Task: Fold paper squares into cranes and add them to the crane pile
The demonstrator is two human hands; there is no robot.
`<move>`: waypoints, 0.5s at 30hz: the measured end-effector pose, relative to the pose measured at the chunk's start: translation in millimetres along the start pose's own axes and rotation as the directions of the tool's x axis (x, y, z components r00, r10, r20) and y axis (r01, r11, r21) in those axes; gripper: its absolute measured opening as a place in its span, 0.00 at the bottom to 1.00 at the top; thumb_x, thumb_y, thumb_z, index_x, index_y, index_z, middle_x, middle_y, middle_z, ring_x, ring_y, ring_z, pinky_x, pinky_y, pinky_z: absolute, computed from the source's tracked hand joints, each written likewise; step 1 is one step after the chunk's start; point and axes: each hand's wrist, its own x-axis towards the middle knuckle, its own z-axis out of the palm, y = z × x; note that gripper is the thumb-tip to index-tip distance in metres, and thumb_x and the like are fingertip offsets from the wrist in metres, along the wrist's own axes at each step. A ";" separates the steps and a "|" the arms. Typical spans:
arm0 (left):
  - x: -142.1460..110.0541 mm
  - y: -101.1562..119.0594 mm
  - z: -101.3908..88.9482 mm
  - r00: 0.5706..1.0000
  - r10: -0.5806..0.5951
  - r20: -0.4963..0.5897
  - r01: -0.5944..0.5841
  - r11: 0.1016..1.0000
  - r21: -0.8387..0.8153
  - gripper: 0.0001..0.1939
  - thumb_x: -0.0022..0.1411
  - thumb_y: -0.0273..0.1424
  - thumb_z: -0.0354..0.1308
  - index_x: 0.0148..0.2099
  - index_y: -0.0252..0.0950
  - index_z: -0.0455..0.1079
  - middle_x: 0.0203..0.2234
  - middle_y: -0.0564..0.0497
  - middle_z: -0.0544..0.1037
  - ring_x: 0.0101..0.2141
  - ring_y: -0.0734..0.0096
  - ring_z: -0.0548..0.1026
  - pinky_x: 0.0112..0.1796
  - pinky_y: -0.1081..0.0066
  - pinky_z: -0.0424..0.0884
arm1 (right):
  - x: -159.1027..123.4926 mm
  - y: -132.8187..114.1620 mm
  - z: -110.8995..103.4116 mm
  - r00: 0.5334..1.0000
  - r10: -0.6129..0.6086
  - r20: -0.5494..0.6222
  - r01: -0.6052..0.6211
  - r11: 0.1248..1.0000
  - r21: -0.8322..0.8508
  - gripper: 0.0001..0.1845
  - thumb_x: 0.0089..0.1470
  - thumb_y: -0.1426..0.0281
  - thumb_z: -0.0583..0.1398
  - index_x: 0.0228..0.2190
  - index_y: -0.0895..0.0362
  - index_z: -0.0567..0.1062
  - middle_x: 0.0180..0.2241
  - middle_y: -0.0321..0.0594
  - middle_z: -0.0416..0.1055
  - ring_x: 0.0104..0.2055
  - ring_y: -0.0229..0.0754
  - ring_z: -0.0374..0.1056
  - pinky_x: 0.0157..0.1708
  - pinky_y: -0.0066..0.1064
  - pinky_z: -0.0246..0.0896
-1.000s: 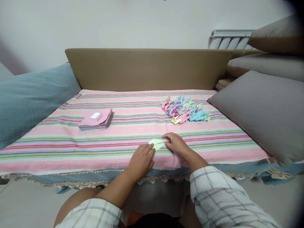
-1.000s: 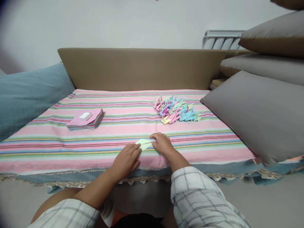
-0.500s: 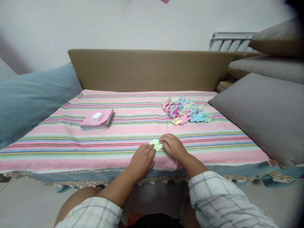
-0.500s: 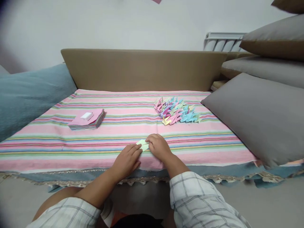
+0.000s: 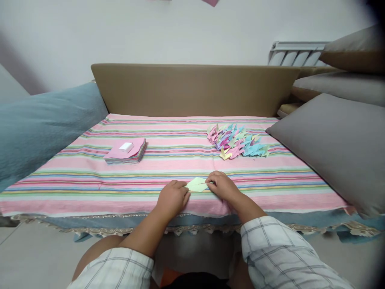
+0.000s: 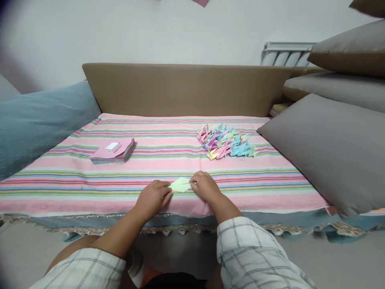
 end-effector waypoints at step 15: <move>5.0 -3.2 7.4 0.958 -0.283 -0.040 0.275 0.952 -0.137 0.19 0.56 0.37 0.58 0.50 0.39 0.68 0.46 0.46 0.72 0.46 0.59 0.68 0.47 0.60 0.64 | -0.5 -12.3 -0.5 0.983 0.139 0.118 -0.155 0.977 0.145 0.24 0.42 0.75 0.59 0.46 0.58 0.72 0.38 0.42 0.69 0.38 0.41 0.64 0.39 0.30 0.57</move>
